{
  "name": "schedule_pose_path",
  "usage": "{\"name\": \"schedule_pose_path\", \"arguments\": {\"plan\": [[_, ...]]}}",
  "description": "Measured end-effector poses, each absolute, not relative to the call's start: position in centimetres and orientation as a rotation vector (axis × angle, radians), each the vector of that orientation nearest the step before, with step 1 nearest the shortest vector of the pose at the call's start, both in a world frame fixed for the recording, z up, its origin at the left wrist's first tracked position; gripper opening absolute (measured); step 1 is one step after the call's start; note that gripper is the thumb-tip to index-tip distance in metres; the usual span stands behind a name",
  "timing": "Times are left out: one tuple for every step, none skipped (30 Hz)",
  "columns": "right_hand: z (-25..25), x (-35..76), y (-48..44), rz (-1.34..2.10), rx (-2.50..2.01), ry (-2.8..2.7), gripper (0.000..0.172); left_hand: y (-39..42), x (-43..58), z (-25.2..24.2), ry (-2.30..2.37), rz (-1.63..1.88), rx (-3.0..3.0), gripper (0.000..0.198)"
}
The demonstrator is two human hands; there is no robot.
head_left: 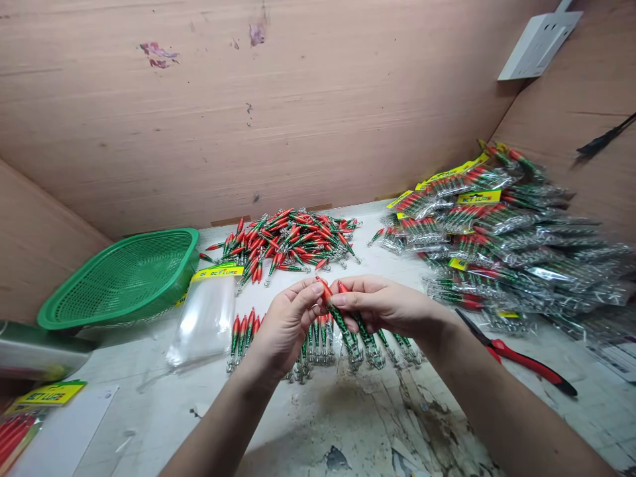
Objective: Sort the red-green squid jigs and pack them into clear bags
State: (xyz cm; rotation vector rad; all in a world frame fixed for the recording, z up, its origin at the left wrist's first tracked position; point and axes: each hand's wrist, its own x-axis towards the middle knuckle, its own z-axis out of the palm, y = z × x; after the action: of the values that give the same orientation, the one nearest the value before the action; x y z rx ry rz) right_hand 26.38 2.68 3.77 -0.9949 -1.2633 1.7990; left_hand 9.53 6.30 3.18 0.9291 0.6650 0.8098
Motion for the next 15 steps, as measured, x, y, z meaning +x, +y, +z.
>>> {"name": "schedule_pose_path", "arguments": {"plan": [[3.7,26.3,2.7,1.802,-0.987,-1.271,0.032,6.3,9.5,3.1,0.660,0.793,0.946,0.021],[3.6,26.3,2.7,1.809,-0.975,-1.282,0.032,6.3,9.4,3.0,0.651,0.773,0.966,0.020],[3.5,26.3,2.8,1.813,-0.962,-1.297,0.033,6.2,9.3,2.9,0.643,0.750,0.984,0.021],[3.5,26.3,2.8,1.813,-0.954,-1.312,0.033,6.3,9.2,2.8,0.638,0.731,0.993,0.022],[3.5,26.3,2.9,1.802,-0.959,-1.321,0.033,6.3,9.2,2.8,0.639,0.723,0.987,0.023],[3.6,26.5,2.9,1.776,-0.983,-1.329,0.033,6.4,9.0,2.8,0.650,0.733,0.967,0.024],[3.8,26.7,2.8,1.730,-1.023,-1.334,0.033,6.5,8.9,2.9,0.668,0.758,0.937,0.025],[4.0,27.0,2.7,1.664,-1.070,-1.341,0.033,6.7,8.8,3.0,0.689,0.790,0.903,0.027],[4.4,27.4,2.5,1.584,-1.124,-1.350,0.033,6.9,8.6,3.2,0.709,0.829,0.871,0.028],[4.8,28.0,2.3,1.499,-1.176,-1.361,0.033,7.1,8.4,3.4,0.723,0.864,0.846,0.030],[5.2,28.6,2.0,1.412,-1.225,-1.369,0.035,7.2,8.3,3.6,0.731,0.894,0.828,0.032],[5.5,29.2,1.7,1.334,-1.267,-1.373,0.036,7.4,8.1,3.8,0.733,0.917,0.816,0.032],[5.7,29.8,1.3,1.267,-1.307,-1.369,0.037,7.5,8.0,4.0,0.733,0.934,0.805,0.033],[5.8,30.4,1.0,1.214,-1.351,-1.364,0.037,7.5,8.0,4.2,0.731,0.949,0.792,0.032],[5.7,30.9,0.8,1.176,-1.399,-1.362,0.037,7.5,7.9,4.3,0.728,0.957,0.779,0.031]]}}
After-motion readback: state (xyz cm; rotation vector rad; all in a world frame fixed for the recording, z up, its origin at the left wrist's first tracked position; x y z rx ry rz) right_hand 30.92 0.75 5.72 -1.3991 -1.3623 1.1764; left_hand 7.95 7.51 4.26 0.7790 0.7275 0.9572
